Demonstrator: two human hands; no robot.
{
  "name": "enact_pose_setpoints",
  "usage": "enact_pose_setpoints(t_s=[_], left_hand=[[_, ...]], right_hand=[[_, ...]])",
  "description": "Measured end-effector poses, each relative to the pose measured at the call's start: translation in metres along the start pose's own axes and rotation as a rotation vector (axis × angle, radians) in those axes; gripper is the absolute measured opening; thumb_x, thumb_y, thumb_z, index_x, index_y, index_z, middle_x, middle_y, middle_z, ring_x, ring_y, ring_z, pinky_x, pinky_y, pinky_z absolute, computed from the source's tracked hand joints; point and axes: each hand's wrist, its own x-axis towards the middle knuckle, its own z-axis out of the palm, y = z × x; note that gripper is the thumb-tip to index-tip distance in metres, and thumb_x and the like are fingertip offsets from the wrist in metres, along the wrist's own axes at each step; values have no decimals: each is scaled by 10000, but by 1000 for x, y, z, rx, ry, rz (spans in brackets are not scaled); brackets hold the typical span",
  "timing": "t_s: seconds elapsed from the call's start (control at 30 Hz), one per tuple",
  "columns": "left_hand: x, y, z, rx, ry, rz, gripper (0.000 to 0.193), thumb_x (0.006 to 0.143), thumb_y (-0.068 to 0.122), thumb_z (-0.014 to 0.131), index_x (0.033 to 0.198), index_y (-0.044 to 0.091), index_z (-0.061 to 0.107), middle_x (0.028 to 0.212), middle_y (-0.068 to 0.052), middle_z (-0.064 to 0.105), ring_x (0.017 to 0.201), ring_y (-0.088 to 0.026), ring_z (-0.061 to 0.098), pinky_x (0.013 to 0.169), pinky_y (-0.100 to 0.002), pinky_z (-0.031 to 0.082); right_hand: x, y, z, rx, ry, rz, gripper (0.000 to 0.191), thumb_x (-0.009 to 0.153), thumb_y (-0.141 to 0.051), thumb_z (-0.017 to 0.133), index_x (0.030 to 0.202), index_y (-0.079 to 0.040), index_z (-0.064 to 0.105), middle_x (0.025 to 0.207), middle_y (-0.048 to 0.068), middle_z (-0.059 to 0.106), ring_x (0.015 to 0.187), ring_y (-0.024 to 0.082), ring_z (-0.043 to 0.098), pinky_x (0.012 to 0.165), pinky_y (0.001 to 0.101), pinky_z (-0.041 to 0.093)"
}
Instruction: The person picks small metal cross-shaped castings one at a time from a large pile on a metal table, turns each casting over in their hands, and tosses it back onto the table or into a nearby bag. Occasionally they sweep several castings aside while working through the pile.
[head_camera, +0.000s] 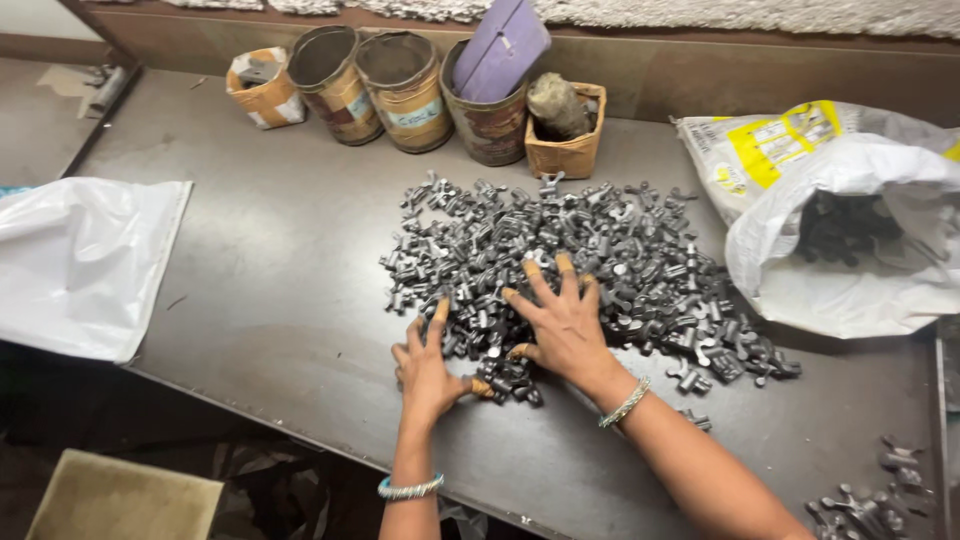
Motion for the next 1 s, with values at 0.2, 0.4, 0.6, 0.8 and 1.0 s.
enact_pose_setpoints(t_s=[0.2,0.4,0.6,0.8,1.0], left_hand=[[-38,10,21,-253,22,118,1234,427,190,991,1501,199,383,1399,-177,404,1245,-422,517,1005,-492,514],[-101,38,60,-306,-11,163,1177,459,173,1015,1447,93,380,1402,-187,421,1246,-440,499,1013,-475,466],[-152,64,94,-339,-83,268,1140,509,149,982,1483,106,390,1410,-222,404,1255,-474,475,1018,-493,441],[-149,111,124,-296,-210,481,996,556,111,951,1443,125,498,1412,-217,430,1199,-460,527,998,-500,473],[-131,136,121,-104,-339,451,902,579,164,951,1392,186,563,1410,-200,447,1104,-415,594,935,-498,516]], right_hand=[[-35,-4,8,49,-33,35,834,616,-383,911,1381,-258,603,1400,120,469,1292,455,359,958,647,367],[-97,5,18,11,73,-33,645,639,-250,869,1250,-194,671,1351,112,533,1311,436,401,935,615,389],[-155,40,7,7,-20,21,631,592,-175,854,1199,-195,683,1318,60,581,1315,345,427,965,562,397],[-219,94,-31,246,86,96,537,638,-100,833,1157,-179,717,1197,26,665,1203,277,526,976,497,411],[-302,100,-40,334,88,324,438,731,79,687,1096,-154,748,1145,17,722,1116,271,597,1006,397,472]])
